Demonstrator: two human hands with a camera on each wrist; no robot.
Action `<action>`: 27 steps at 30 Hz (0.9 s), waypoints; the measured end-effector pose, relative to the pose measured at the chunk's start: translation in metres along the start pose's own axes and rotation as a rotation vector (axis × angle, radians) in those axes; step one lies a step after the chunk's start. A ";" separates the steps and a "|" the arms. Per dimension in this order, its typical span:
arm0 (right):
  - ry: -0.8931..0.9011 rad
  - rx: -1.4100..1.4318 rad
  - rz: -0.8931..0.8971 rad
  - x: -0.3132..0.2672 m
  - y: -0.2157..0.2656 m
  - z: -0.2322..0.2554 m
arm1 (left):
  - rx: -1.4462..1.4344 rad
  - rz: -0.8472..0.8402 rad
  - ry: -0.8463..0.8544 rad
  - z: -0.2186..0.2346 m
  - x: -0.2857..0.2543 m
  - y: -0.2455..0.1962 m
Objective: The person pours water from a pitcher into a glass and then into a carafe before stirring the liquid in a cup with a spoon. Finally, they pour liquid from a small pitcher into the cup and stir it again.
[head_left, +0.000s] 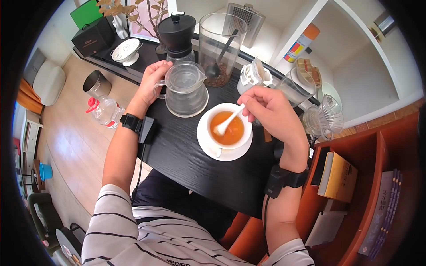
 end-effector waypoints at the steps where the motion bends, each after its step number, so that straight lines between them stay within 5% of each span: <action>1: -0.051 0.014 0.029 0.000 0.001 0.000 | -0.001 -0.001 0.000 0.000 0.000 0.000; 6: -0.217 -0.032 0.043 -0.001 0.002 0.015 | 0.005 0.002 -0.002 0.000 -0.001 0.000; 9: -0.166 -0.179 -0.004 -0.003 0.000 0.020 | 0.009 0.012 0.006 0.000 -0.001 0.000; 14: -0.034 -0.001 0.020 -0.003 0.004 0.003 | -0.004 0.016 -0.022 -0.001 -0.002 0.000; 20: -0.191 -0.080 0.031 -0.003 0.003 0.014 | -0.009 0.007 -0.023 -0.001 -0.002 -0.001; 27: -0.075 -0.098 0.014 -0.003 -0.002 0.009 | -0.008 0.011 -0.041 -0.002 -0.002 -0.001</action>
Point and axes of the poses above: each hand's wrist, its own x-axis towards the middle knuckle, its own z-axis out of the back of the hand, y = z × x, the point moved 3 cm from there along x, towards the middle knuckle, and after that the axes turned 8 degrees about -y, right-handed, at the moved point
